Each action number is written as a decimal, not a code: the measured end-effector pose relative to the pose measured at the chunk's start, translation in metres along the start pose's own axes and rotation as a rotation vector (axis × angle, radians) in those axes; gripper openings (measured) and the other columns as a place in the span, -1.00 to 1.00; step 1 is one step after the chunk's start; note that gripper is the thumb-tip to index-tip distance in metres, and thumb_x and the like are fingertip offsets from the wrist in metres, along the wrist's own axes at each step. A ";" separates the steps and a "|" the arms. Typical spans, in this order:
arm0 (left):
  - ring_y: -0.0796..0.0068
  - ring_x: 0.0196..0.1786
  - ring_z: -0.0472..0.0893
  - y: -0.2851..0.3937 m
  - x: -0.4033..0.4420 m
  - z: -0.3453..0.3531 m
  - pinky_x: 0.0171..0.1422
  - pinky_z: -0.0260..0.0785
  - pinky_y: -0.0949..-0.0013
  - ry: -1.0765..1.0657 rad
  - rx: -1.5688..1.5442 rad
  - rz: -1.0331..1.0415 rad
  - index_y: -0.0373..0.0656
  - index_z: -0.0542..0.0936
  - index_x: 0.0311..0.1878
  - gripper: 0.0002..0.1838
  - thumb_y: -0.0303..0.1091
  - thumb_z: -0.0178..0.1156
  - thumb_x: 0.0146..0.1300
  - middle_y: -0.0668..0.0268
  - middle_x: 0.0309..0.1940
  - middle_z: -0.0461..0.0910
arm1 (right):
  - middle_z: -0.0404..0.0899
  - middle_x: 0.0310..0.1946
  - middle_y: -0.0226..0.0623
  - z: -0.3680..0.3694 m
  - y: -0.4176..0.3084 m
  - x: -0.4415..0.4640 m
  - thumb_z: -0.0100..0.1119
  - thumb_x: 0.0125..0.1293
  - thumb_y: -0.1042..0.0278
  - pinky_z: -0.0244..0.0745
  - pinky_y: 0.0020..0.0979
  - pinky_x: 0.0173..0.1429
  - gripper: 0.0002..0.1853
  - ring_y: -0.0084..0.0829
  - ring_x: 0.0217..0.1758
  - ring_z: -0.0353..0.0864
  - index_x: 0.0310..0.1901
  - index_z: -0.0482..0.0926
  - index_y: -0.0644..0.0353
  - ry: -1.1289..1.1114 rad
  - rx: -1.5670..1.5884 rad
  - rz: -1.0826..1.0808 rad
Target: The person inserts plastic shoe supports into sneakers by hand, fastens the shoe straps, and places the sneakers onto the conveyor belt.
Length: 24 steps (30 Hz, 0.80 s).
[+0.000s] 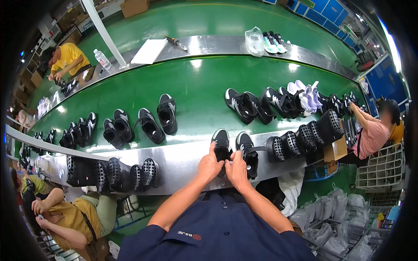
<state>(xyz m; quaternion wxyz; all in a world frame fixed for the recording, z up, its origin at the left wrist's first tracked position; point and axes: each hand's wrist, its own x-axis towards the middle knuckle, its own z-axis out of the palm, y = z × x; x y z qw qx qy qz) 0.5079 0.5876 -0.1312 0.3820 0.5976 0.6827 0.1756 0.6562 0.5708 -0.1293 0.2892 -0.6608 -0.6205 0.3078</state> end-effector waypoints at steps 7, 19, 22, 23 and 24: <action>-0.20 -0.09 0.74 -0.031 0.017 0.013 0.06 0.58 -0.10 0.003 0.091 0.151 -0.10 0.29 0.59 -0.09 -0.36 0.37 0.10 -0.09 -0.22 0.76 | 0.68 -0.25 0.39 0.003 -0.005 0.013 0.36 0.33 0.29 0.59 0.11 0.05 -0.61 0.34 -0.06 0.71 -0.02 0.47 0.44 -0.159 -0.178 0.205; -0.15 -0.03 0.61 -0.009 -0.023 -0.002 0.02 0.48 -0.07 0.311 -0.053 0.203 -0.16 0.58 0.18 -0.53 -0.33 0.46 0.21 0.00 -0.16 0.61 | 0.71 -0.28 0.29 0.001 -0.003 0.007 0.48 0.20 0.14 0.63 0.02 0.03 -0.52 0.29 -0.11 0.74 -0.11 0.57 0.44 -0.101 -0.082 0.250; -0.07 -0.05 0.57 0.002 -0.022 -0.001 0.03 0.47 -0.07 0.439 -0.033 0.211 -0.19 0.59 -0.06 -0.72 -0.43 0.40 0.18 0.08 -0.21 0.55 | 0.71 -0.35 0.26 0.008 0.002 0.003 0.43 0.24 0.23 0.68 -0.05 -0.09 -0.58 0.18 -0.21 0.80 -0.12 0.58 0.49 -0.072 -0.108 0.173; -0.06 -0.06 0.57 -0.004 -0.017 0.006 0.03 0.46 -0.07 0.465 -0.005 0.235 -0.20 0.59 -0.09 -0.75 -0.45 0.38 0.16 0.09 -0.21 0.55 | 0.70 -0.39 0.18 0.010 0.005 0.003 0.41 0.26 0.27 0.68 -0.11 -0.18 -0.62 0.06 -0.30 0.79 -0.15 0.56 0.48 -0.092 0.019 0.245; -0.05 -0.07 0.57 -0.009 -0.016 0.010 0.03 0.46 -0.06 0.488 0.023 0.256 -0.22 0.59 -0.12 -0.77 -0.48 0.36 0.15 0.09 -0.21 0.55 | 0.69 -0.42 0.10 0.011 0.008 0.001 0.39 0.28 0.32 0.68 -0.17 -0.28 -0.66 -0.05 -0.38 0.79 -0.18 0.55 0.48 -0.113 0.147 0.318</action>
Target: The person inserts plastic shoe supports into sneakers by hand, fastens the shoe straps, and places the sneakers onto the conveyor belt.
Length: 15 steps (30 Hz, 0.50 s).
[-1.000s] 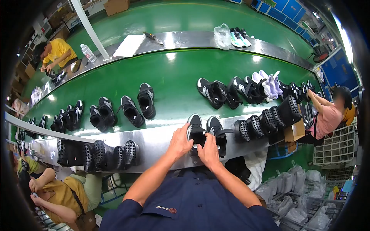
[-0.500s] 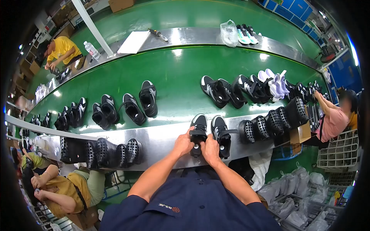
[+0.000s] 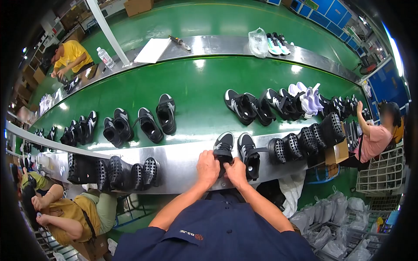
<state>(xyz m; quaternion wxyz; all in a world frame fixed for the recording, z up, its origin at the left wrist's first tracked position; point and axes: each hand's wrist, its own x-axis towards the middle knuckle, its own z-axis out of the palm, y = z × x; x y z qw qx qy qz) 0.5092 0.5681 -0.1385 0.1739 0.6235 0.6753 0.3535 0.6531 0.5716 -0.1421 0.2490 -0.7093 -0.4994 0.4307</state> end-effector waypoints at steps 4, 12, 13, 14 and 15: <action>-0.03 -0.07 0.55 -0.023 0.001 -0.015 0.04 0.44 -0.03 -0.108 0.172 0.290 -0.25 0.55 -0.18 -0.77 -0.53 0.33 0.07 0.12 -0.22 0.51 | 0.67 -0.43 -0.07 -0.003 0.001 -0.001 0.34 0.30 0.45 0.69 -0.34 -0.44 -0.73 -0.33 -0.53 0.75 -0.16 0.51 0.49 -0.033 0.276 0.159; 0.12 0.00 0.53 0.019 0.027 -0.043 0.02 0.41 0.15 -0.227 0.168 0.489 -0.14 0.70 -0.16 -0.83 -0.41 0.28 0.17 0.20 -0.12 0.54 | 0.74 -0.34 0.03 0.002 0.005 -0.006 0.40 0.28 0.33 0.66 -0.16 -0.05 -0.68 -0.05 -0.22 0.79 -0.12 0.58 0.43 0.051 0.039 -0.073; 0.13 0.01 0.53 0.019 0.031 -0.042 0.05 0.41 0.16 -0.276 0.204 0.547 -0.14 0.70 -0.17 -0.84 -0.39 0.28 0.17 0.21 -0.12 0.55 | 0.74 -0.33 0.04 0.000 0.000 -0.009 0.41 0.27 0.31 0.65 -0.15 -0.01 -0.67 -0.02 -0.19 0.78 -0.11 0.59 0.42 0.049 0.043 -0.065; 0.14 0.02 0.53 0.019 0.035 -0.040 0.08 0.41 0.17 -0.325 0.239 0.606 -0.13 0.70 -0.19 -0.84 -0.37 0.27 0.17 0.22 -0.11 0.55 | 0.74 -0.33 0.05 -0.003 -0.003 -0.011 0.40 0.27 0.31 0.64 -0.15 -0.02 -0.67 -0.01 -0.19 0.78 -0.12 0.59 0.42 0.036 0.038 -0.061; 0.20 0.05 0.55 0.018 0.038 -0.039 0.17 0.40 0.20 -0.376 0.285 0.687 -0.11 0.71 -0.20 -0.82 -0.34 0.25 0.15 0.24 -0.13 0.56 | 0.73 -0.33 0.06 -0.006 -0.006 -0.013 0.39 0.27 0.31 0.64 -0.14 -0.02 -0.68 0.01 -0.19 0.78 -0.12 0.59 0.41 0.024 0.033 -0.057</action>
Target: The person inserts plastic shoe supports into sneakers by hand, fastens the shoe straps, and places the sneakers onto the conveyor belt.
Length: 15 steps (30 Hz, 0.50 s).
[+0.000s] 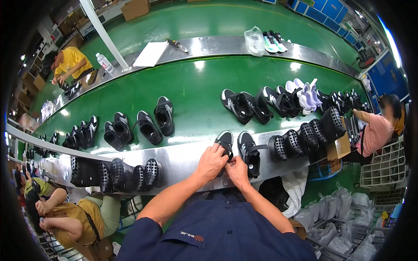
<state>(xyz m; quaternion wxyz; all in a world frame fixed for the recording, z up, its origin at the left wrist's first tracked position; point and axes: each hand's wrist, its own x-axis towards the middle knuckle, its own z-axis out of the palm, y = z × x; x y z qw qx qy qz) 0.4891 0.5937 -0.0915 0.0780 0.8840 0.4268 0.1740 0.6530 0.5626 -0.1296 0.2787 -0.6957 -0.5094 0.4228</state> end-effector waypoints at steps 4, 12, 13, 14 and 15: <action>0.29 0.07 0.57 -0.007 0.001 0.012 0.23 0.37 0.25 -0.139 0.100 0.274 -0.14 0.71 -0.20 -0.82 -0.35 0.27 0.14 0.28 -0.17 0.56 | 0.73 -0.32 0.11 0.006 0.005 0.000 0.34 0.27 0.32 0.63 -0.11 -0.05 -0.71 0.02 -0.20 0.78 -0.15 0.58 0.40 0.014 -0.033 -0.014; 0.13 -0.02 0.68 -0.015 -0.053 -0.013 -0.12 0.65 0.06 -0.099 -0.557 -0.842 -0.19 0.53 0.31 -0.42 -0.18 0.36 0.25 -0.02 0.15 0.57 | 0.70 -0.29 -0.03 0.009 -0.002 -0.007 0.29 0.26 0.52 0.74 -0.39 -0.26 -0.72 -0.35 -0.31 0.80 -0.08 0.47 0.51 -0.146 0.208 0.226; 0.06 -0.01 0.69 -0.016 -0.055 -0.014 -0.15 0.69 0.03 -0.230 -0.879 -1.151 -0.15 0.33 0.48 -0.24 -0.20 0.40 0.26 -0.13 0.22 0.52 | 0.70 -0.25 -0.02 0.017 0.000 -0.010 0.27 0.28 0.54 0.75 -0.38 -0.25 -0.73 -0.33 -0.30 0.80 -0.06 0.47 0.50 -0.154 0.295 0.253; -0.02 0.01 0.71 -0.016 -0.056 -0.017 -0.18 0.74 0.00 -0.328 -1.110 -1.512 -0.12 0.13 0.65 -0.03 -0.22 0.45 0.27 -0.24 0.29 0.48 | 0.69 -0.21 -0.01 0.025 0.003 -0.014 0.26 0.30 0.56 0.77 -0.38 -0.25 -0.73 -0.31 -0.29 0.81 -0.04 0.47 0.50 -0.165 0.378 0.277; -0.05 0.01 0.70 -0.017 -0.062 -0.005 -0.16 0.72 -0.07 -0.284 -1.204 -1.480 -0.12 0.12 0.65 -0.01 -0.26 0.45 0.23 -0.23 0.33 0.45 | 0.69 -0.17 0.00 0.032 0.007 -0.015 0.24 0.31 0.58 0.78 -0.38 -0.24 -0.74 -0.30 -0.28 0.81 -0.02 0.46 0.50 -0.178 0.457 0.298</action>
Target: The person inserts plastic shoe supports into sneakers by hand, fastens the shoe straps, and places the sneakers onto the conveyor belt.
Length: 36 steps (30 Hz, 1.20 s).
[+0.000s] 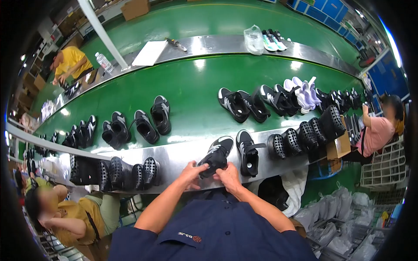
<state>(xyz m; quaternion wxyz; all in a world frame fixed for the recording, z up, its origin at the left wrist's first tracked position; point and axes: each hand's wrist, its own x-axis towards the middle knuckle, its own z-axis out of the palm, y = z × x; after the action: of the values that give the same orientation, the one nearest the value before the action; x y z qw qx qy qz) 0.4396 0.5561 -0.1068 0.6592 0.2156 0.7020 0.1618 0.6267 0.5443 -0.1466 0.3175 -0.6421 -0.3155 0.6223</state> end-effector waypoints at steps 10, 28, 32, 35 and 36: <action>-0.15 0.11 0.65 -0.009 -0.010 -0.029 0.26 0.56 0.10 0.257 0.477 0.551 0.13 0.49 0.48 -0.17 -0.44 0.35 0.02 -0.21 0.05 0.58 | 0.60 -0.13 -0.26 -0.040 -0.113 -0.079 0.52 0.25 0.32 0.53 -0.36 -0.14 -0.42 -0.46 -0.27 0.56 0.31 0.58 0.07 -0.400 -0.663 -0.400; -0.10 0.16 0.58 0.034 -0.041 -0.052 0.35 0.52 0.11 0.035 0.653 0.960 0.20 0.56 0.44 -0.16 -0.67 0.22 0.01 -0.02 0.09 0.47 | 0.59 -0.32 -0.29 -0.033 -0.130 -0.072 0.33 0.45 0.36 0.46 -0.37 -0.17 -0.82 -0.46 -0.29 0.54 -0.15 0.67 0.35 -0.455 -0.586 -0.616; -0.09 0.22 0.55 0.042 -0.049 -0.050 0.38 0.49 0.12 -0.062 0.696 0.904 0.17 0.55 0.44 -0.13 -0.70 0.20 -0.02 -0.02 0.14 0.48 | 0.62 -0.30 -0.25 -0.028 -0.131 -0.070 0.30 0.45 0.35 0.49 -0.34 -0.14 -0.81 -0.42 -0.27 0.59 -0.14 0.68 0.35 -0.473 -0.618 -0.615; -0.07 0.26 0.52 0.041 -0.046 -0.051 0.44 0.45 0.12 -0.116 0.735 0.887 0.15 0.53 0.45 -0.08 -0.72 0.20 -0.09 -0.01 0.16 0.49 | 0.63 -0.26 -0.11 -0.023 -0.138 -0.067 0.28 0.44 0.25 0.51 -0.22 -0.07 -0.75 -0.16 -0.22 0.64 -0.16 0.67 0.32 -0.542 -0.680 -0.621; -0.08 0.26 0.52 0.041 -0.046 -0.053 0.43 0.44 0.12 -0.123 0.747 0.895 0.15 0.54 0.45 -0.08 -0.72 0.20 -0.09 -0.01 0.17 0.49 | 0.63 -0.26 -0.10 -0.021 -0.138 -0.066 0.28 0.43 0.24 0.52 -0.20 -0.06 -0.75 -0.13 -0.22 0.65 -0.17 0.66 0.32 -0.553 -0.690 -0.628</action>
<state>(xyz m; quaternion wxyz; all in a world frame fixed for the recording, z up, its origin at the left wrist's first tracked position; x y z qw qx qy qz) 0.3925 0.5699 -0.0425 0.4455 0.7177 0.5127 0.1533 0.6447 0.5743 0.0037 0.1639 -0.3963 -0.7499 0.5037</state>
